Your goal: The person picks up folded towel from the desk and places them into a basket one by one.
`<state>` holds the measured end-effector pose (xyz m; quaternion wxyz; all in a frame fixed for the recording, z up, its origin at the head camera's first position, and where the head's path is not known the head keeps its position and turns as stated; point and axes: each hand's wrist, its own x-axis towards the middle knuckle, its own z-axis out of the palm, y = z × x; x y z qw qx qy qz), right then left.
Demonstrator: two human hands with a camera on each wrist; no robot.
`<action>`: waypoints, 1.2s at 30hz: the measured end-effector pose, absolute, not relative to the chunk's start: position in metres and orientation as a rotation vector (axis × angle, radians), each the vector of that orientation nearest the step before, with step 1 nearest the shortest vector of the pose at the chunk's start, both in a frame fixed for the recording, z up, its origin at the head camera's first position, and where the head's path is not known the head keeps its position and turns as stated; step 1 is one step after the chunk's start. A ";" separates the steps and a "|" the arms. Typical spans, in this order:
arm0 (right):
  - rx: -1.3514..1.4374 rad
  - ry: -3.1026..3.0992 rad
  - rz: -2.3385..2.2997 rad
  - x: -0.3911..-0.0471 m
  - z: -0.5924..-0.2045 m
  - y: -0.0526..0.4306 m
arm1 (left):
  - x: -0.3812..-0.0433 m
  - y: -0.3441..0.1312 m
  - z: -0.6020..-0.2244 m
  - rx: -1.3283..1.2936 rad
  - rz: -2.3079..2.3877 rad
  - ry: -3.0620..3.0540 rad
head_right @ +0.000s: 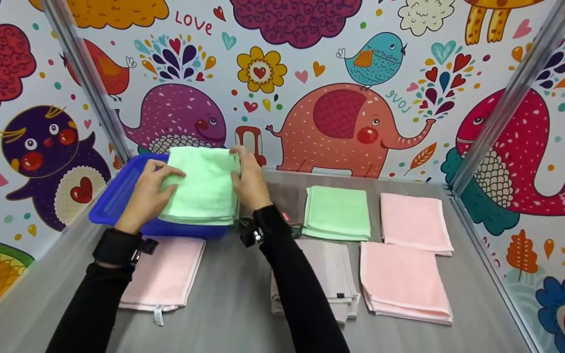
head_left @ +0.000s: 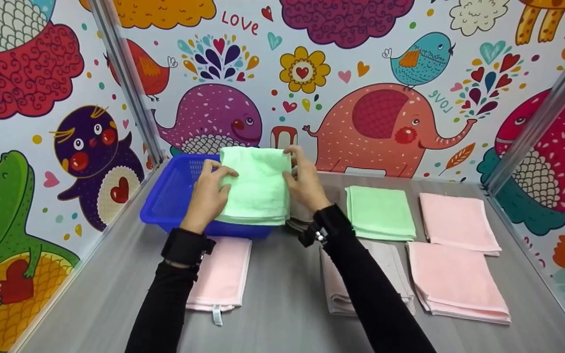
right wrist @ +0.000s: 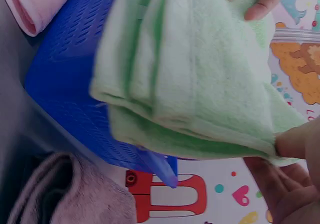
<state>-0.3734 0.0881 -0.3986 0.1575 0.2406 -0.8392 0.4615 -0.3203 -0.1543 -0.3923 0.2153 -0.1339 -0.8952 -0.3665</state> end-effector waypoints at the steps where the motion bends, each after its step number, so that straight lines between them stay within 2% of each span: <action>1: 0.691 -2.390 1.300 -0.375 -0.401 0.084 | -0.322 -0.156 -0.395 -0.353 -1.012 -2.484; 13: 0.730 -2.435 1.125 -0.393 -0.436 0.062 | -0.346 -0.171 -0.421 -0.254 -0.930 -2.570; 22: 0.701 -2.619 1.042 -0.391 -0.455 0.053 | -0.354 -0.171 -0.438 -0.233 -0.878 -2.774; 31: 0.643 -2.842 0.726 -0.390 -0.452 0.038 | -0.362 -0.169 -0.447 -0.223 -0.830 -2.938; 36: 0.705 -2.868 0.360 -0.389 -0.453 0.035 | -0.367 -0.170 -0.447 -0.286 -0.804 -3.039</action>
